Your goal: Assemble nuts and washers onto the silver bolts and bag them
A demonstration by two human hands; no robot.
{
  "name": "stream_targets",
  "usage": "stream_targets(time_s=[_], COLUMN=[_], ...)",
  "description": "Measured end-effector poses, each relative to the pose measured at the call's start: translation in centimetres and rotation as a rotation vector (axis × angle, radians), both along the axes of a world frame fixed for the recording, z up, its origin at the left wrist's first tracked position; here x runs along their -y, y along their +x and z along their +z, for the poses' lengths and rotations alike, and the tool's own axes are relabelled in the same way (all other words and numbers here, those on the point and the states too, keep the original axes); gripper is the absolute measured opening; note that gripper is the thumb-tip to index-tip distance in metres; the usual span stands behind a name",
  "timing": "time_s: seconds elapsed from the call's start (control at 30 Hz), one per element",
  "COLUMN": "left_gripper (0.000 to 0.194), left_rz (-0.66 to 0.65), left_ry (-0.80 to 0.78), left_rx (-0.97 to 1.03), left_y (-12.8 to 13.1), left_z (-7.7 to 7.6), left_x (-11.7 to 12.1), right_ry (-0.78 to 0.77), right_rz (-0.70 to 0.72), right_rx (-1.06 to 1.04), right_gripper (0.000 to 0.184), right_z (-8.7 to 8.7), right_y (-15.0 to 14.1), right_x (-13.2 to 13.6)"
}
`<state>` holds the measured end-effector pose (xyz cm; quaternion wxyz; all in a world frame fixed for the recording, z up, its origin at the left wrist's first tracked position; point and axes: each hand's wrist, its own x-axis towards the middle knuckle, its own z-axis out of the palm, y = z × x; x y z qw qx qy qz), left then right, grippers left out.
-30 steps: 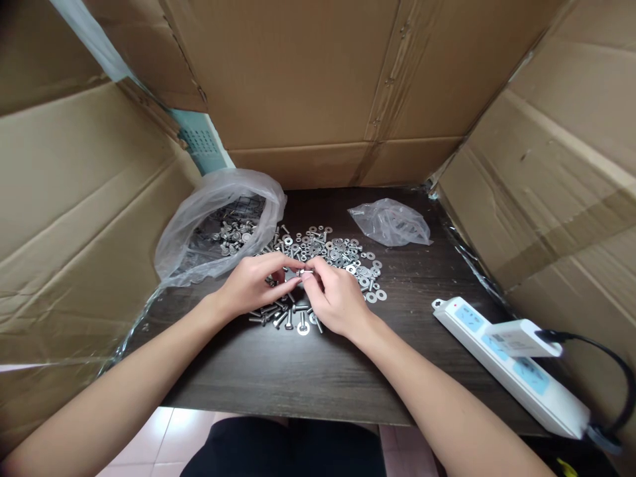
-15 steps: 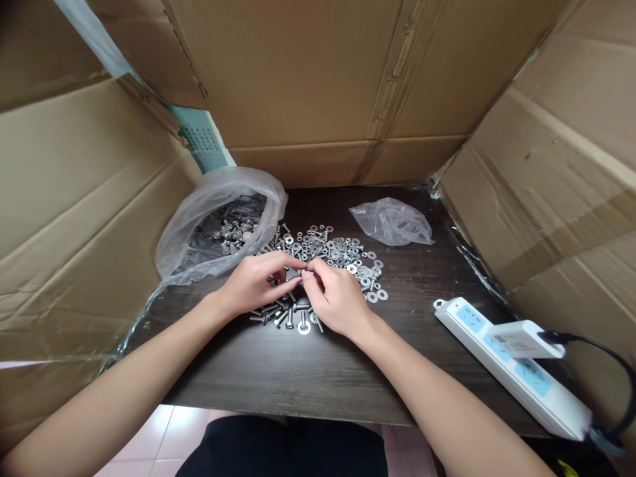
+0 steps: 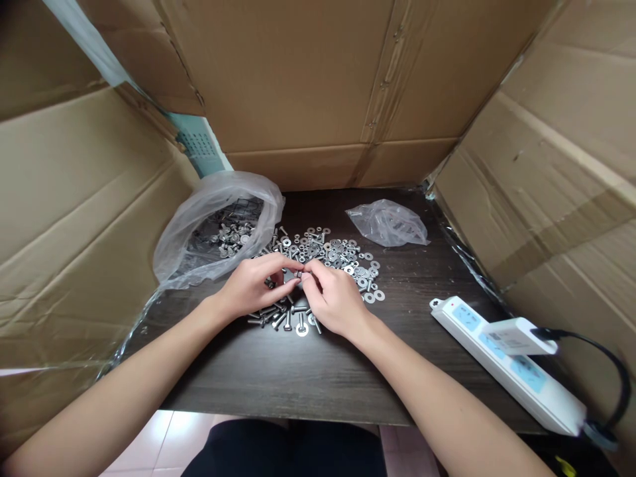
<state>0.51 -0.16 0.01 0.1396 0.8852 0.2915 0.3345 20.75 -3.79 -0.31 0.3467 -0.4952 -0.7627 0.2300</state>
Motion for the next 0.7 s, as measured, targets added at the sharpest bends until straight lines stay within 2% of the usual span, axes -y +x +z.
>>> stream_targets(time_s=[0.7], left_gripper=[0.018], left_rz=[-0.014], left_ry=[-0.062], left_rx=[0.021], left_y=[0.20], left_z=[0.51], left_x=[0.49], right_ry=[0.042], right_rz=[0.032], right_rx=[-0.009], right_gripper=[0.018], right_z=[-0.04], right_y=[-0.30], right_x=[0.24])
